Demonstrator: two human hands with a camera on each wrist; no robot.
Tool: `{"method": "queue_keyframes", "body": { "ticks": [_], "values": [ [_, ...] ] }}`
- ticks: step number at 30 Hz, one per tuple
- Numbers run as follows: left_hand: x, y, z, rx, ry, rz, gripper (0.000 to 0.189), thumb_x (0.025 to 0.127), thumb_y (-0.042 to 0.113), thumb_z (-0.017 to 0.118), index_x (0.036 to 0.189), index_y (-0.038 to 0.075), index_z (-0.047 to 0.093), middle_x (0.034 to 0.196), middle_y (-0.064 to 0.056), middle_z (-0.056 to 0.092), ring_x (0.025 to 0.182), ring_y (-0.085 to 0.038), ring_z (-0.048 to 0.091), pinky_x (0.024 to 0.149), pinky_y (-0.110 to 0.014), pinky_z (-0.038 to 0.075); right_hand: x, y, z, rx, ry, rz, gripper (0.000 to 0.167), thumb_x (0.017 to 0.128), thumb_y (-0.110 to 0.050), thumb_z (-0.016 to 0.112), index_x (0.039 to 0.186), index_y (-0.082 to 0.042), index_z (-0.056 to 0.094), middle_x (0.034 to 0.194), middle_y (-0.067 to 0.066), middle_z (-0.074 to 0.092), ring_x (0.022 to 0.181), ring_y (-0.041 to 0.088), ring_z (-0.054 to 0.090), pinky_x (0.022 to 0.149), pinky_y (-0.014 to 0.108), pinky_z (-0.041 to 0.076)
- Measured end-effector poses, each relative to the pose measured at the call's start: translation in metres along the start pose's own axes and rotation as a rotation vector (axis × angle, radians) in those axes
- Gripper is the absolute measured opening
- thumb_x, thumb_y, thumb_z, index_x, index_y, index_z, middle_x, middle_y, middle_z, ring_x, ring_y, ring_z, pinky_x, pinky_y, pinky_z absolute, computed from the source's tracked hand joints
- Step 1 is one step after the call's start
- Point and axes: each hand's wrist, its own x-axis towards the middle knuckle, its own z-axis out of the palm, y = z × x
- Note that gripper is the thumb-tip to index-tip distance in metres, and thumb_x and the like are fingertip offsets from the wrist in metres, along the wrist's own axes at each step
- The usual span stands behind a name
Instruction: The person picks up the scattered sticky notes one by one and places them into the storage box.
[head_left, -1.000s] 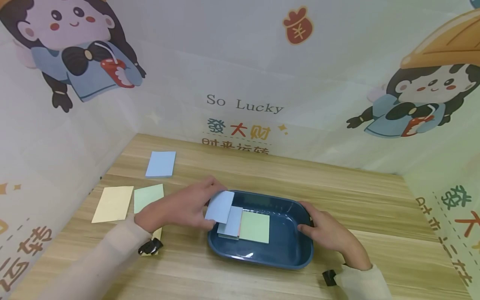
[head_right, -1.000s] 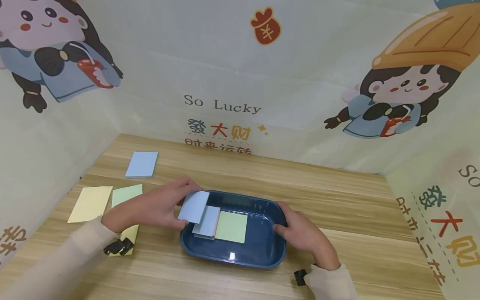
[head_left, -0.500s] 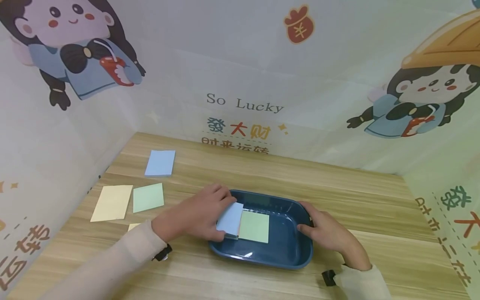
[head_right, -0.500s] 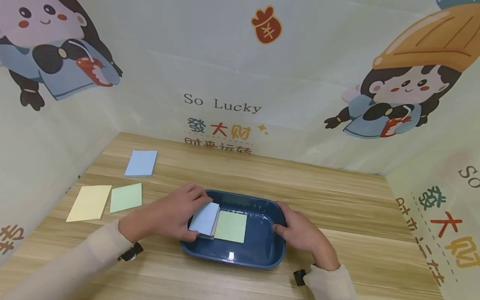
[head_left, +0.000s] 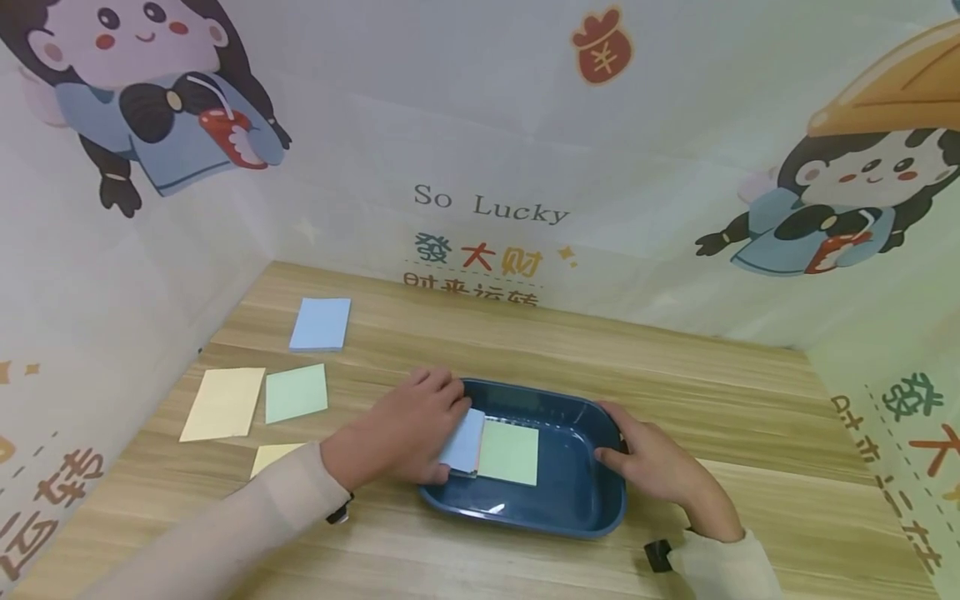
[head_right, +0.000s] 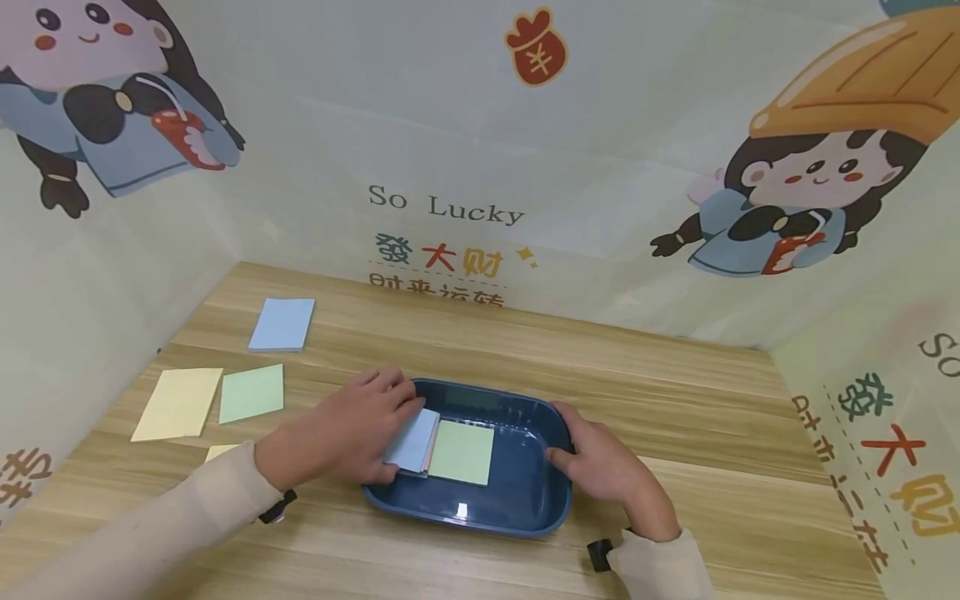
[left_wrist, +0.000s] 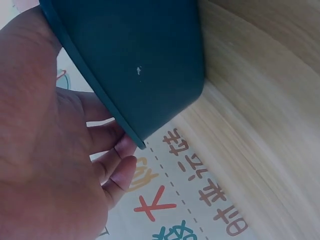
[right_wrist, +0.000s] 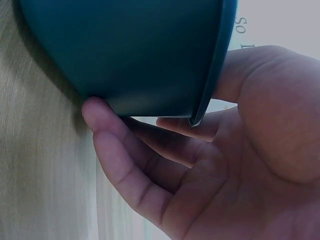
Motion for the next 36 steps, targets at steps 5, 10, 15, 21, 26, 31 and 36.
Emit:
{"method": "queue_keyframes", "body": {
  "ticks": [5, 10, 15, 21, 26, 31, 36],
  "values": [
    [0.004, 0.003, 0.000, 0.084, -0.012, 0.001, 0.091, 0.089, 0.073, 0.076, 0.147, 0.002, 0.068, 0.145, -0.014, 0.066, 0.132, -0.033, 0.054, 0.114, -0.048, 0.047, 0.000, 0.000, 0.000, 0.001, 0.001, -0.004, 0.064, 0.104, -0.007, 0.070, 0.157, 0.013, 0.040, 0.138, 0.034, 0.066, 0.117, 0.049, 0.072, 0.091, 0.055, 0.065],
    [0.006, 0.004, 0.001, 0.099, -0.005, -0.007, 0.090, 0.088, 0.075, 0.076, 0.143, 0.003, 0.071, 0.140, -0.013, 0.069, 0.127, -0.032, 0.055, 0.111, -0.047, 0.048, 0.000, -0.001, 0.000, 0.004, -0.002, -0.007, 0.063, 0.105, -0.006, 0.070, 0.157, 0.013, 0.040, 0.139, 0.034, 0.066, 0.118, 0.049, 0.072, 0.092, 0.055, 0.065],
    [0.007, 0.006, 0.000, 0.105, 0.005, -0.016, 0.087, 0.088, 0.075, 0.076, 0.138, 0.003, 0.073, 0.135, -0.012, 0.070, 0.122, -0.031, 0.055, 0.108, -0.045, 0.049, 0.000, -0.002, 0.000, 0.002, -0.003, -0.011, 0.063, 0.105, -0.007, 0.069, 0.157, 0.013, 0.040, 0.139, 0.034, 0.066, 0.119, 0.049, 0.072, 0.092, 0.055, 0.065],
    [0.007, 0.008, -0.001, 0.125, 0.012, -0.019, 0.085, 0.088, 0.075, 0.076, 0.135, 0.004, 0.075, 0.132, -0.011, 0.072, 0.119, -0.030, 0.055, 0.104, -0.044, 0.049, 0.000, -0.001, 0.001, 0.010, -0.003, -0.006, 0.062, 0.105, -0.006, 0.069, 0.158, 0.013, 0.040, 0.138, 0.034, 0.066, 0.118, 0.049, 0.072, 0.091, 0.054, 0.065],
    [0.006, 0.005, 0.000, 0.090, 0.015, -0.017, 0.085, 0.089, 0.075, 0.076, 0.137, 0.004, 0.074, 0.134, -0.011, 0.071, 0.121, -0.030, 0.056, 0.107, -0.046, 0.049, 0.000, 0.000, 0.000, 0.008, -0.003, -0.004, 0.063, 0.105, -0.007, 0.070, 0.157, 0.013, 0.041, 0.136, 0.034, 0.067, 0.115, 0.048, 0.073, 0.088, 0.053, 0.066],
    [0.000, -0.003, 0.003, -0.048, 0.068, -0.009, 0.081, 0.093, 0.067, 0.076, 0.142, 0.002, 0.071, 0.140, -0.013, 0.069, 0.128, -0.031, 0.057, 0.113, -0.049, 0.048, 0.000, 0.000, 0.000, 0.000, -0.001, 0.003, 0.064, 0.104, -0.007, 0.070, 0.157, 0.013, 0.040, 0.135, 0.035, 0.068, 0.112, 0.047, 0.074, 0.087, 0.053, 0.066],
    [-0.009, -0.011, 0.009, -0.164, 0.185, 0.025, 0.068, 0.101, 0.053, 0.075, 0.142, -0.002, 0.069, 0.140, -0.015, 0.067, 0.131, -0.032, 0.060, 0.115, -0.050, 0.050, 0.000, -0.001, 0.000, -0.009, 0.003, 0.007, 0.064, 0.104, -0.007, 0.071, 0.157, 0.013, 0.041, 0.134, 0.035, 0.068, 0.112, 0.048, 0.074, 0.088, 0.054, 0.065]
  ]
}}
